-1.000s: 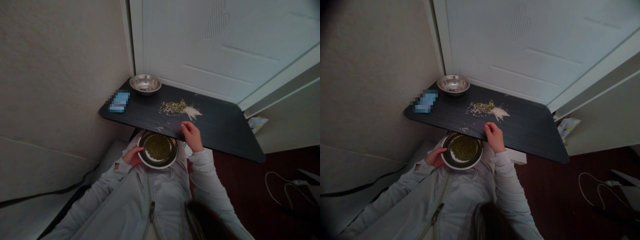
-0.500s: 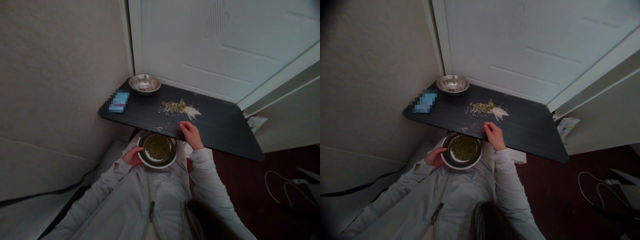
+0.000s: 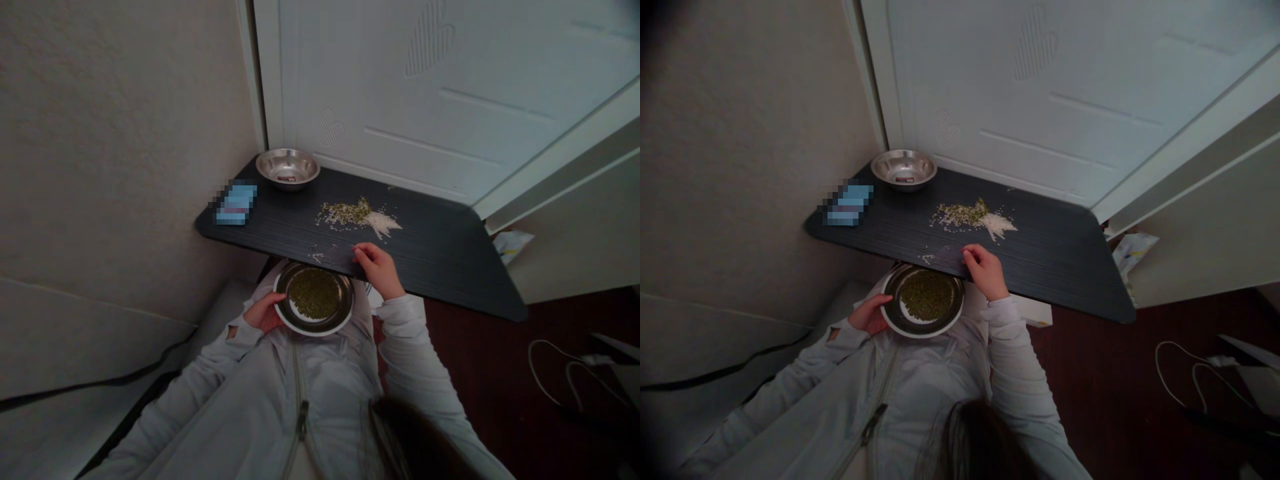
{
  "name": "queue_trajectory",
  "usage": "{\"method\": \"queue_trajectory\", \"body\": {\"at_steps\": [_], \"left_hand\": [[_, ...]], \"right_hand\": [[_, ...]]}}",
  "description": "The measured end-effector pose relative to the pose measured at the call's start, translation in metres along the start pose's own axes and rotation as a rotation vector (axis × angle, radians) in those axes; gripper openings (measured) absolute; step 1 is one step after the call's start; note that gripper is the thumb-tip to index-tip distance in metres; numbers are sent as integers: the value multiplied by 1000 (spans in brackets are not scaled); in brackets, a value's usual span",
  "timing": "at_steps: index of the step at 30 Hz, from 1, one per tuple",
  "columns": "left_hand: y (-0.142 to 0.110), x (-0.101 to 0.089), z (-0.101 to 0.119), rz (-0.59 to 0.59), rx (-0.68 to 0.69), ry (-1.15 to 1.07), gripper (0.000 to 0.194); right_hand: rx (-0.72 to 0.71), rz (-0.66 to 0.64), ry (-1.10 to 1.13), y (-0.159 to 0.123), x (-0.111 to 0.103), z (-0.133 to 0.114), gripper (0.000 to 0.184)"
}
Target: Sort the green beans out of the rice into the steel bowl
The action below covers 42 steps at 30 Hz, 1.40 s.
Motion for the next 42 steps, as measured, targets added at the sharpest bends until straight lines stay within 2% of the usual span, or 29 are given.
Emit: {"method": "queue_trajectory", "body": {"at_steps": [9, 15, 20, 24, 29, 32, 37, 42], "left_hand": [[0, 3, 2, 9, -11, 11, 45], [-1, 5, 3, -61, 8, 10, 46], [0, 4, 3, -52, 10, 11, 45], [-1, 5, 3, -57, 0, 7, 41], [-1, 3, 3, 1, -2, 11, 38], [-1, 1, 2, 9, 12, 6, 40], [0, 1, 1, 23, 4, 6, 30], [1, -1, 0, -36, 23, -1, 34]], "right_hand": [[-14, -52, -35, -2, 0, -3, 25], [-6, -76, 3, -2, -2, -2, 24], [52, -37, 182, -5, -1, -7, 24], [114, 5, 330, -14, 11, -20, 22], [32, -58, 163, -22, 34, -36, 16], [-4, -25, 43, -22, 38, -41, 14], [1, 33, -54, -23, 30, -40, 13], [27, 78, -98, -23, 18, -33, 14]]}}
Point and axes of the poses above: each hand's wrist, its own y-axis towards the middle knuckle, its own x-axis out of the palm, z = x × y, the point moved 1 cm from there along y, towards the middle knuckle, and after that the axes turned 5 degrees about x, right-handed, at the moved point
